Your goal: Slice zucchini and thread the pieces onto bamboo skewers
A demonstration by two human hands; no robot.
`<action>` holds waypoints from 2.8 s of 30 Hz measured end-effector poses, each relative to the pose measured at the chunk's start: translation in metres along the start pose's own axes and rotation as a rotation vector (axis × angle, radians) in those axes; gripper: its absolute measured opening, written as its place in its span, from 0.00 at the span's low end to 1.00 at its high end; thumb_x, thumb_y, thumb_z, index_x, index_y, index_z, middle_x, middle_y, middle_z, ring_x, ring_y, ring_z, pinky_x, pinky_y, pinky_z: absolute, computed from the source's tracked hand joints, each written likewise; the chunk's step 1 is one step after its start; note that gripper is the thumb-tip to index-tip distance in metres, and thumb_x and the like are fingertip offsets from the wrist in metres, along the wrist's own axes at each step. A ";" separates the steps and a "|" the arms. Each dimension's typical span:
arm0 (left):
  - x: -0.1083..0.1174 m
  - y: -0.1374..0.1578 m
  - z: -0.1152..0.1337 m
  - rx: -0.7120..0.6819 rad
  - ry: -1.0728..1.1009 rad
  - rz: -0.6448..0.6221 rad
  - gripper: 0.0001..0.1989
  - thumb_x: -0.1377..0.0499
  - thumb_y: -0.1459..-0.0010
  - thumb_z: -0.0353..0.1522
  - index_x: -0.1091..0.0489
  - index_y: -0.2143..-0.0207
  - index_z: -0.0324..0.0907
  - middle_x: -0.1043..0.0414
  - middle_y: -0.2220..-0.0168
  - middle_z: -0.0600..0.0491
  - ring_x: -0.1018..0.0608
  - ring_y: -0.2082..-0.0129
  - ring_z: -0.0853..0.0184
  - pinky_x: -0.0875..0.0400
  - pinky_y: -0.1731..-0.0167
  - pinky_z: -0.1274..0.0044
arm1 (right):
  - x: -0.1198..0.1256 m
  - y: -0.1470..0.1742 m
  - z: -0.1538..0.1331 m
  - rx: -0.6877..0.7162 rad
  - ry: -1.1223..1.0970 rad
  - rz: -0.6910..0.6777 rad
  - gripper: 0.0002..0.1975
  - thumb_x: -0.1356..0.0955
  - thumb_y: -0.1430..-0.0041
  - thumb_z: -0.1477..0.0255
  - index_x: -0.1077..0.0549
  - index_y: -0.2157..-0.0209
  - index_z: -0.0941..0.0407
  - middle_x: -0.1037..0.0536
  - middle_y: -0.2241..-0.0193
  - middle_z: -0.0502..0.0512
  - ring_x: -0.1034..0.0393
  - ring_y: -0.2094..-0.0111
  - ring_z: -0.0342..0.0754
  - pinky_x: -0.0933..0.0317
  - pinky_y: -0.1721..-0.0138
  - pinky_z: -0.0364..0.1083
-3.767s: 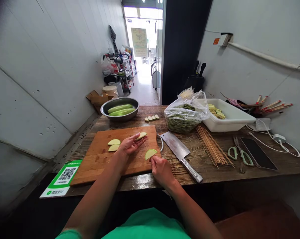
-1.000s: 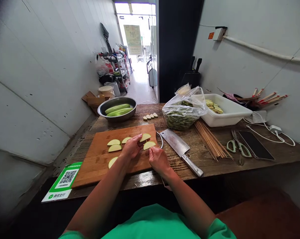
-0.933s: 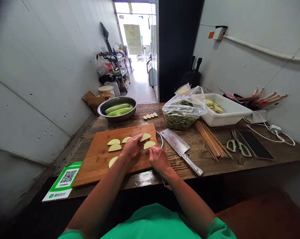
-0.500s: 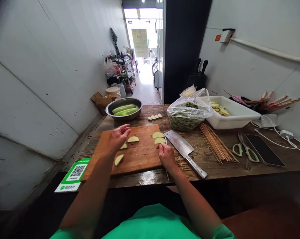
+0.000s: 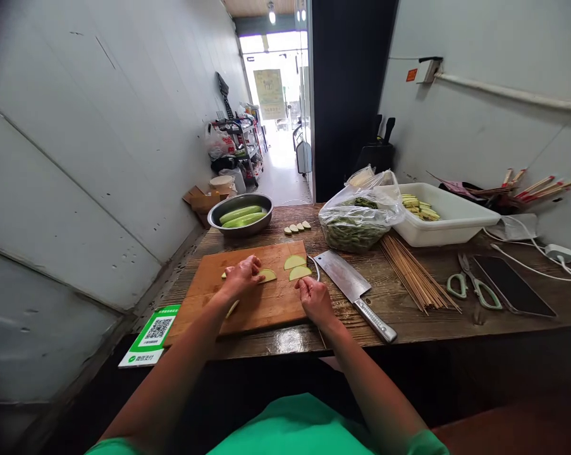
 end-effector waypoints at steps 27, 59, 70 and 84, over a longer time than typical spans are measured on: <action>-0.067 -0.021 0.027 0.651 1.838 -0.189 0.09 0.50 0.42 0.24 0.33 0.62 0.29 0.27 0.68 0.39 0.23 0.66 0.61 0.26 0.65 0.73 | -0.003 0.013 -0.014 0.049 0.198 -0.158 0.13 0.42 0.42 0.74 0.29 0.74 0.58 0.25 0.77 0.54 0.33 0.75 0.44 0.47 0.72 0.40; -0.068 -0.019 0.028 0.539 1.806 -0.139 0.06 0.48 0.46 0.21 0.33 0.66 0.31 0.27 0.68 0.40 0.22 0.67 0.59 0.26 0.64 0.69 | -0.003 0.008 -0.010 0.000 0.177 -0.190 0.13 0.41 0.43 0.75 0.26 0.74 0.57 0.25 0.78 0.53 0.34 0.77 0.43 0.46 0.75 0.40; -0.071 -0.016 0.034 0.506 1.779 -0.181 0.08 0.48 0.46 0.21 0.33 0.64 0.32 0.26 0.68 0.42 0.22 0.68 0.61 0.27 0.64 0.72 | -0.003 0.004 -0.013 -0.019 0.137 -0.192 0.14 0.41 0.43 0.76 0.26 0.74 0.58 0.24 0.76 0.55 0.31 0.74 0.45 0.43 0.71 0.40; -0.068 -0.010 0.040 0.483 1.718 -0.187 0.08 0.48 0.46 0.21 0.31 0.66 0.33 0.26 0.69 0.45 0.22 0.69 0.64 0.27 0.68 0.76 | -0.008 -0.003 -0.013 -0.018 0.168 -0.180 0.13 0.41 0.44 0.76 0.27 0.76 0.59 0.26 0.79 0.53 0.34 0.76 0.43 0.46 0.74 0.40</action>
Point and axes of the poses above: each hand's wrist, its own y-axis away from the middle knuckle, its own x-axis out of the back of the hand, z = x × y, the point moved 7 cm from there along -y, towards the middle knuckle
